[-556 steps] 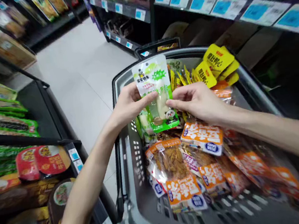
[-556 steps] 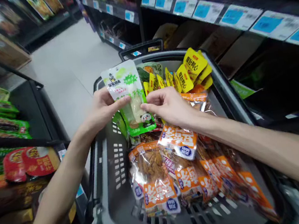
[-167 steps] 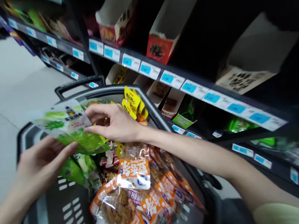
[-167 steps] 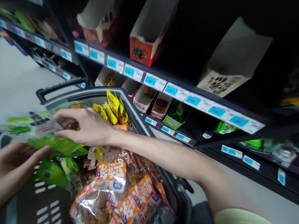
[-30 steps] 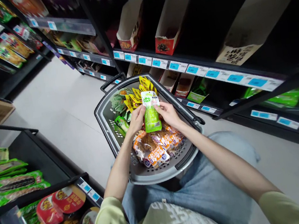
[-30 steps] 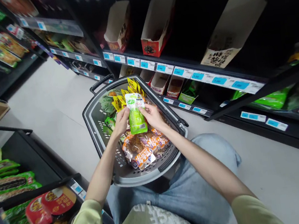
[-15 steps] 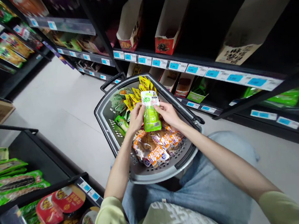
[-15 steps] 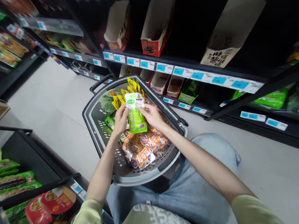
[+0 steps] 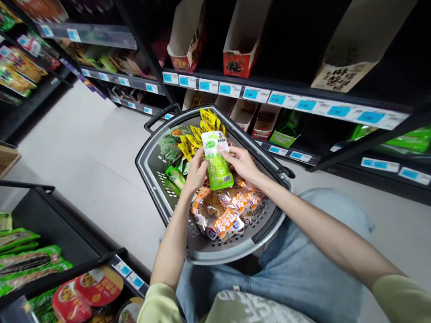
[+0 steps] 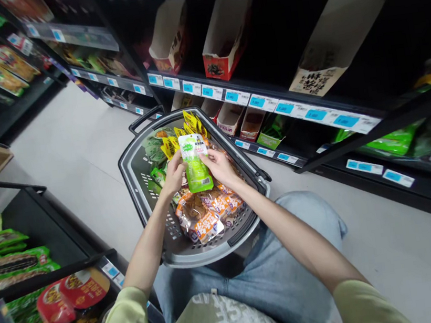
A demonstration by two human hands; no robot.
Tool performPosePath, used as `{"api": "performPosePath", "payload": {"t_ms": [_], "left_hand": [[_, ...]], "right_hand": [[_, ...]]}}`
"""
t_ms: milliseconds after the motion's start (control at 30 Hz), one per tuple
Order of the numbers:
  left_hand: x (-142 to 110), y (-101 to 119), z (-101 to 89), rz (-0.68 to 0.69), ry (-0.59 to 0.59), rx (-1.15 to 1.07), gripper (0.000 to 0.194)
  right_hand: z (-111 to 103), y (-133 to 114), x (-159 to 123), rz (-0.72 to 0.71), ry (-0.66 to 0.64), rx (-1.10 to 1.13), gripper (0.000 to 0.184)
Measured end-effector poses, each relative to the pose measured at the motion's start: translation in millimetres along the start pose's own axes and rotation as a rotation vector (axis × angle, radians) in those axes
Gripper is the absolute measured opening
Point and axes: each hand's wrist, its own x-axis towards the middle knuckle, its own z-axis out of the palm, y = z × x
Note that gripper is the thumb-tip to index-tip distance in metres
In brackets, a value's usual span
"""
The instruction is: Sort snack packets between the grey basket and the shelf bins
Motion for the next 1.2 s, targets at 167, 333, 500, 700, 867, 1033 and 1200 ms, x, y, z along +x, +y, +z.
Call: {"api": "performPosePath", "payload": {"t_ms": [167, 333, 500, 700, 867, 1033, 1200], "left_hand": [[-0.9, -2.3, 3.0, -0.007, -0.038, -0.040, 0.037], [-2.0, 3.3, 4.1, -0.009, -0.043, -0.031, 0.045], [-1.5, 6.0, 3.0, -0.006, -0.018, 0.051, 0.042], [-1.3, 8.4, 3.0, 0.012, 0.007, 0.099, 0.036], [-2.4, 9.8, 4.0, 0.013, 0.004, 0.087, 0.036], [-1.2, 4.1, 5.5, 0.001, 0.003, -0.023, 0.037], [5.5, 2.1, -0.7, 0.032, 0.196, -0.081, 0.034]], "right_hand": [[-0.1, -1.5, -0.7, 0.013, -0.006, -0.010, 0.042], [-0.3, -1.9, -0.3, 0.018, -0.002, 0.009, 0.041], [-1.3, 0.7, 0.8, 0.025, 0.003, 0.002, 0.043], [-2.6, 5.1, 1.9, 0.022, -0.017, -0.009, 0.044], [-2.4, 3.9, 1.7, 0.019, -0.016, -0.007, 0.042], [-2.1, 0.4, -0.3, 0.035, -0.027, -0.007, 0.038], [-0.8, -2.3, -3.9, 0.036, -0.053, -0.019, 0.035]]}}
